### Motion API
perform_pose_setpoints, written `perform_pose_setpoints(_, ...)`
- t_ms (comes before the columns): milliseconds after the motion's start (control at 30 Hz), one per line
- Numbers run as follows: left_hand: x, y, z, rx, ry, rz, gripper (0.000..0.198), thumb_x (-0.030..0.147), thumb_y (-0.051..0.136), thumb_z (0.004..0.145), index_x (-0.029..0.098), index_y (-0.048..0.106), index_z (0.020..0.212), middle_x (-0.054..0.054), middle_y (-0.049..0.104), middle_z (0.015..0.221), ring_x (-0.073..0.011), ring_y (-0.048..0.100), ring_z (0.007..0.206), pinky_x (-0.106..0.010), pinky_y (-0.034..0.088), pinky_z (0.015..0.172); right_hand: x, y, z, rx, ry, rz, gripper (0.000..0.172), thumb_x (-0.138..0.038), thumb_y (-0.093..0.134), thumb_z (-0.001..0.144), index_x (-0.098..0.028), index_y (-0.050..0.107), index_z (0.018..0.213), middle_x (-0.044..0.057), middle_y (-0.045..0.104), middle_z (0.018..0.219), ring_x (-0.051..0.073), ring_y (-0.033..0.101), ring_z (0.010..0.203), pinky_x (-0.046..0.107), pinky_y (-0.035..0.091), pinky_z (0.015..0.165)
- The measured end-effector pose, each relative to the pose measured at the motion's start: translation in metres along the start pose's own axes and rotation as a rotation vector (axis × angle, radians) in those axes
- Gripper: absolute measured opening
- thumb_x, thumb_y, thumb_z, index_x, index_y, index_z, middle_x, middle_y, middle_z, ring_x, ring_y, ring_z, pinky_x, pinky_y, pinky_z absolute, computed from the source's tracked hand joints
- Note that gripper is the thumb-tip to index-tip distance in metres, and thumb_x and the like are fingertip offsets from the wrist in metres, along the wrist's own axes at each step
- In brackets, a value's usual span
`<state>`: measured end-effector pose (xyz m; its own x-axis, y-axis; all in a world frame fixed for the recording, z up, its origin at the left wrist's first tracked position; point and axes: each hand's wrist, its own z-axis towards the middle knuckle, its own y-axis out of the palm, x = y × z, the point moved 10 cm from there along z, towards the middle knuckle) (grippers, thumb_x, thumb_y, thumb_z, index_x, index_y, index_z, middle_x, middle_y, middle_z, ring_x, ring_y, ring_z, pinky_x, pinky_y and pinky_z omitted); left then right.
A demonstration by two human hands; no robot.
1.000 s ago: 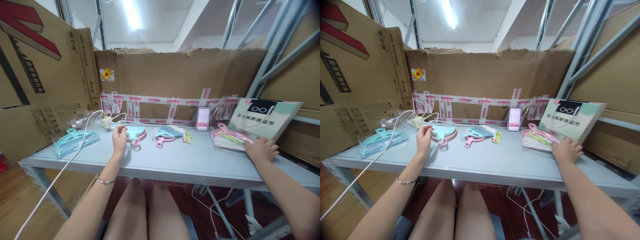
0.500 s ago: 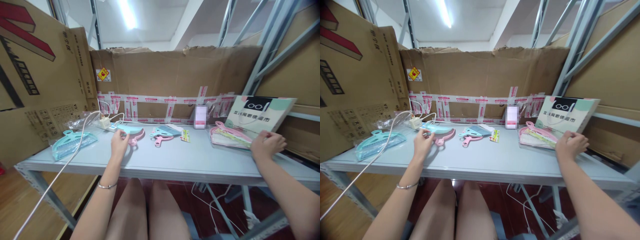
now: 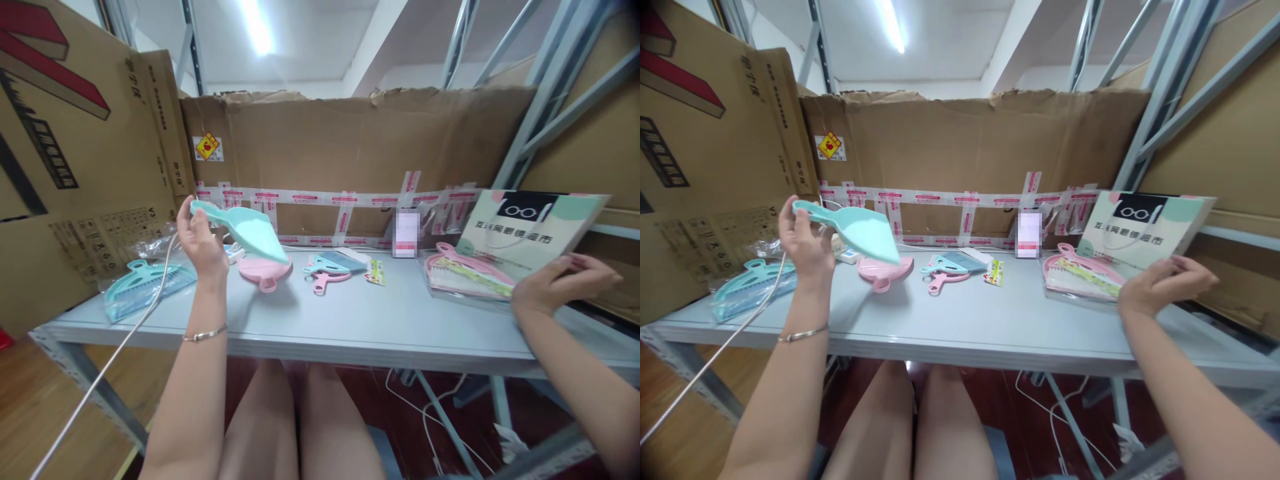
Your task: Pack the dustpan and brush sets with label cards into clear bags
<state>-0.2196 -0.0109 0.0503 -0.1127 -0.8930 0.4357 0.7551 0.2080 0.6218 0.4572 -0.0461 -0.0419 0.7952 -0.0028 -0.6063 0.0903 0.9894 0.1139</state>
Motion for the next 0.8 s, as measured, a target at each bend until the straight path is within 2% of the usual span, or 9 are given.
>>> perform_pose_setpoints(100, -0.02, 0.037, 0.012, -0.167, -0.158, -0.103, 0.026, 0.035, 0.05, 0.087, 0.022, 0.055, 0.11, -0.005, 0.066, 0.092, -0.0171, 0.063, 0.087, -0.028, 0.051, 0.075, -0.057, 0.004, -0.01, -0.052, -0.077, 0.19, 0.024, -0.041, 0.03, 0.087, -0.02, 0.039, 0.095, 0.019, 0.044, 0.1, 0.029, 0.043, 0.1, 0.053, 0.03, 0.087)
perform_pose_setpoints(167, -0.04, 0.067, 0.007, -0.329, -0.289, -0.139, 0.026, 0.035, 0.048, 0.088, 0.02, 0.057, 0.107, -0.006, 0.068, 0.092, -0.0194, 0.063, 0.092, -0.032, 0.051, 0.079, -0.104, 0.019, -0.025, -0.212, -0.037, 0.433, 0.028, -0.043, 0.036, 0.085, -0.018, 0.039, 0.097, 0.02, 0.041, 0.106, 0.029, 0.04, 0.104, 0.052, 0.028, 0.091)
perform_pose_setpoints(233, -0.06, 0.094, -0.007, -0.484, -0.423, -0.162, 0.028, 0.036, 0.048, 0.087, 0.018, 0.06, 0.105, -0.008, 0.069, 0.095, -0.0216, 0.063, 0.097, -0.035, 0.051, 0.082, -0.162, 0.032, -0.049, -0.387, -0.061, 0.533, 0.03, -0.045, 0.036, 0.086, -0.017, 0.043, 0.096, 0.018, 0.046, 0.105, 0.025, 0.045, 0.099, 0.046, 0.036, 0.086)
perform_pose_setpoints(333, -0.082, 0.126, -0.037, -0.674, -0.568, -0.187, 0.031, 0.036, 0.051, 0.085, 0.016, 0.061, 0.107, -0.009, 0.069, 0.099, -0.0226, 0.063, 0.099, -0.036, 0.049, 0.086, -0.242, 0.054, -0.102, -0.777, -0.12, 0.659, 0.034, -0.047, 0.035, 0.088, -0.019, 0.054, 0.089, 0.007, 0.059, 0.082, 0.016, 0.056, 0.074, 0.032, 0.045, 0.068)
perform_pose_setpoints(433, -0.089, 0.146, -0.068, -0.829, -0.632, -0.225, 0.037, 0.036, 0.055, 0.083, 0.015, 0.06, 0.113, -0.011, 0.068, 0.103, -0.0234, 0.062, 0.099, -0.038, 0.048, 0.089, -0.293, 0.066, -0.17, -1.285, -0.063, 0.81, 0.039, -0.054, 0.04, 0.084, -0.021, 0.059, 0.095, 0.001, 0.061, 0.072, 0.013, 0.056, 0.061, 0.026, 0.045, 0.057)
perform_pose_setpoints(500, -0.091, 0.149, -0.081, -0.871, -0.653, -0.249, 0.043, 0.039, 0.058, 0.08, 0.014, 0.058, 0.116, -0.012, 0.068, 0.106, -0.025, 0.062, 0.101, -0.039, 0.047, 0.09, -0.307, 0.066, -0.207, -1.539, 0.052, 0.888, 0.036, -0.052, 0.054, 0.076, -0.021, 0.06, 0.095, 0.0, 0.062, 0.076, 0.014, 0.056, 0.065, 0.026, 0.045, 0.059)
perform_pose_setpoints(533, -0.092, 0.147, -0.086, -0.879, -0.666, -0.248, 0.047, 0.041, 0.059, 0.08, 0.014, 0.057, 0.117, -0.013, 0.067, 0.108, -0.0255, 0.061, 0.102, -0.039, 0.047, 0.09, -0.308, 0.065, -0.217, -1.583, 0.102, 0.907, 0.034, -0.049, 0.059, 0.072, -0.021, 0.06, 0.092, 0.0, 0.062, 0.078, 0.015, 0.056, 0.067, 0.026, 0.045, 0.06)
perform_pose_setpoints(667, -0.1, 0.123, -0.107, -0.977, -0.751, -0.047, 0.053, 0.047, 0.057, 0.08, 0.02, 0.051, 0.126, -0.011, 0.062, 0.118, -0.0251, 0.058, 0.106, -0.037, 0.047, 0.088, -0.292, 0.068, -0.224, -1.447, 0.19, 0.895, 0.027, -0.045, 0.056, 0.07, -0.02, 0.054, 0.08, -0.001, 0.057, 0.074, 0.014, 0.053, 0.068, 0.026, 0.043, 0.061)
perform_pose_setpoints(800, -0.109, 0.095, -0.12, -1.065, -0.716, 0.345, 0.046, 0.041, 0.065, 0.073, 0.021, 0.061, 0.114, -0.006, 0.064, 0.113, -0.0239, 0.059, 0.1, -0.033, 0.047, 0.083, -0.281, 0.073, -0.229, -1.404, 0.196, 0.863, 0.03, -0.049, 0.051, 0.071, -0.02, 0.051, 0.08, -0.001, 0.057, 0.074, 0.014, 0.052, 0.066, 0.025, 0.043, 0.059)
